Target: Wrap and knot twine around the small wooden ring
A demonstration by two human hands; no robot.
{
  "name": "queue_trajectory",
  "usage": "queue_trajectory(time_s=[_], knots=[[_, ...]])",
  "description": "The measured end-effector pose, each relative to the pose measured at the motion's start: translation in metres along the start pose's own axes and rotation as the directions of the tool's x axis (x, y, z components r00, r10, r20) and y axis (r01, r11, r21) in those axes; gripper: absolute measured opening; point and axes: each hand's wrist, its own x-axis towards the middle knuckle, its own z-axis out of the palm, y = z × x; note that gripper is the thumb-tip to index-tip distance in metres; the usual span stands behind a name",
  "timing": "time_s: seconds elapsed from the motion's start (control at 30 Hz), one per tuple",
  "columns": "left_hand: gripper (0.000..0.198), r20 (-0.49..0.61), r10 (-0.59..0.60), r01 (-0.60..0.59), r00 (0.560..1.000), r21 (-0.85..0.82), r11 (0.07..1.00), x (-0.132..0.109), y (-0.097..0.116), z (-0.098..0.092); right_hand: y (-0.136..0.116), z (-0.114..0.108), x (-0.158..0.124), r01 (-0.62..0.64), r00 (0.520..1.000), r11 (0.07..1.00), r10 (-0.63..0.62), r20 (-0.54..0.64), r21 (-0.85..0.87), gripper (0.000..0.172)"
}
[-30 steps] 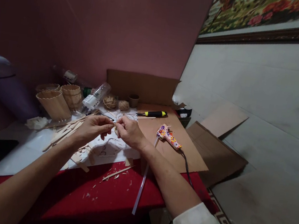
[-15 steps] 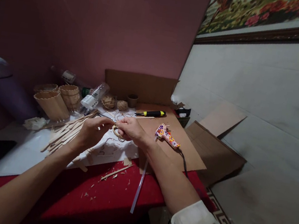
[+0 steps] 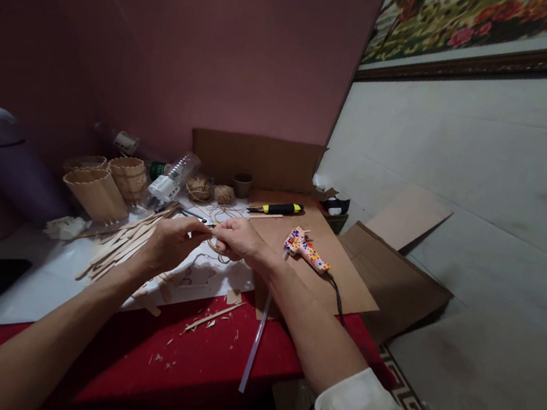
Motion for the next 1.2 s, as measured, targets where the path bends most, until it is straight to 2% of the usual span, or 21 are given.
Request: queue_trajectory(time_s=[0.17, 0.33, 0.4, 0.47, 0.57, 0.6, 0.67, 0.73, 0.77, 0.83, 0.93, 1.0, 1.07, 1.1, 1.13, 1.2], knots=[[0.017, 0.03, 0.155, -0.158, 0.987, 0.214, 0.964, -0.001, 0.003, -0.005, 0.003, 0.0, 0.002, -0.006, 1.0, 1.0, 0.006, -0.029, -0.028, 0.018], [0.019, 0.054, 0.226, -0.232, 0.973, 0.28, 0.931, 0.001, 0.004, -0.009, 0.002, 0.001, 0.002, -0.015, 0.999, 0.995, 0.01, -0.054, -0.094, 0.015], [0.018, 0.055, 0.198, -0.205, 0.979, 0.243, 0.948, 0.002, 0.004, -0.01, -0.001, 0.001, 0.001, 0.035, 0.993, 0.983, -0.054, -0.102, -0.178, 0.012], [0.016, 0.058, 0.108, -0.116, 0.992, 0.174, 0.978, 0.003, 0.004, -0.01, -0.005, -0.001, -0.002, 0.126, 0.976, 0.939, -0.176, -0.132, -0.32, 0.011], [0.012, 0.123, -0.119, 0.124, 0.985, -0.033, 0.992, 0.004, 0.005, -0.01, -0.01, -0.007, -0.007, 0.259, 0.926, 0.747, -0.372, -0.062, -0.612, 0.008], [0.01, 0.184, -0.202, 0.229, 0.962, -0.137, 0.964, 0.004, 0.005, -0.011, -0.012, -0.01, -0.008, 0.288, 0.907, 0.664, -0.421, -0.026, -0.69, 0.005], [0.01, 0.354, -0.319, 0.442, 0.879, -0.356, 0.824, 0.005, 0.006, -0.013, -0.013, -0.014, -0.008, 0.325, 0.871, 0.544, -0.491, 0.02, -0.774, 0.006], [0.012, 0.499, -0.329, 0.583, 0.801, -0.531, 0.614, 0.005, 0.008, -0.016, -0.012, -0.017, -0.007, 0.347, 0.847, 0.52, -0.531, 0.023, -0.78, 0.007], [0.012, 0.526, -0.311, 0.605, 0.792, -0.603, 0.52, 0.006, 0.009, -0.018, -0.011, -0.018, -0.006, 0.352, 0.841, 0.54, -0.541, 0.006, -0.765, 0.008], [0.01, 0.484, -0.275, 0.556, 0.831, -0.733, 0.392, 0.006, 0.013, -0.022, -0.007, -0.018, -0.002, 0.362, 0.838, 0.598, -0.545, -0.031, -0.715, 0.011], [0.008, 0.39, -0.243, 0.448, 0.888, -0.851, 0.273, 0.007, 0.018, -0.028, 0.001, -0.019, 0.005, 0.385, 0.857, 0.671, -0.515, -0.024, -0.633, 0.017], [0.007, 0.371, -0.228, 0.418, 0.9, -0.884, 0.209, 0.008, 0.019, -0.029, 0.006, -0.02, 0.008, 0.348, 0.889, 0.69, -0.457, -0.01, -0.635, 0.02], [0.005, 0.352, -0.254, 0.401, 0.901, -0.899, 0.177, 0.009, 0.017, -0.028, 0.008, -0.021, 0.008, 0.246, 0.895, 0.65, -0.437, -0.088, -0.719, 0.019], [0.004, 0.34, -0.282, 0.397, 0.897, -0.901, 0.174, 0.009, 0.016, -0.027, 0.008, -0.021, 0.007, 0.19, 0.868, 0.607, -0.471, -0.157, -0.771, 0.018], [0.004, 0.332, -0.317, 0.397, 0.889, -0.902, 0.169, 0.009, 0.014, -0.025, 0.007, -0.02, 0.006, 0.149, 0.814, 0.558, -0.538, -0.22, -0.816, 0.018], [0.006, 0.324, -0.383, 0.409, 0.865, -0.898, 0.165, 0.009, 0.01, -0.022, 0.002, -0.015, 0.002, 0.152, 0.672, 0.488, -0.688, -0.272, -0.86, 0.021]])
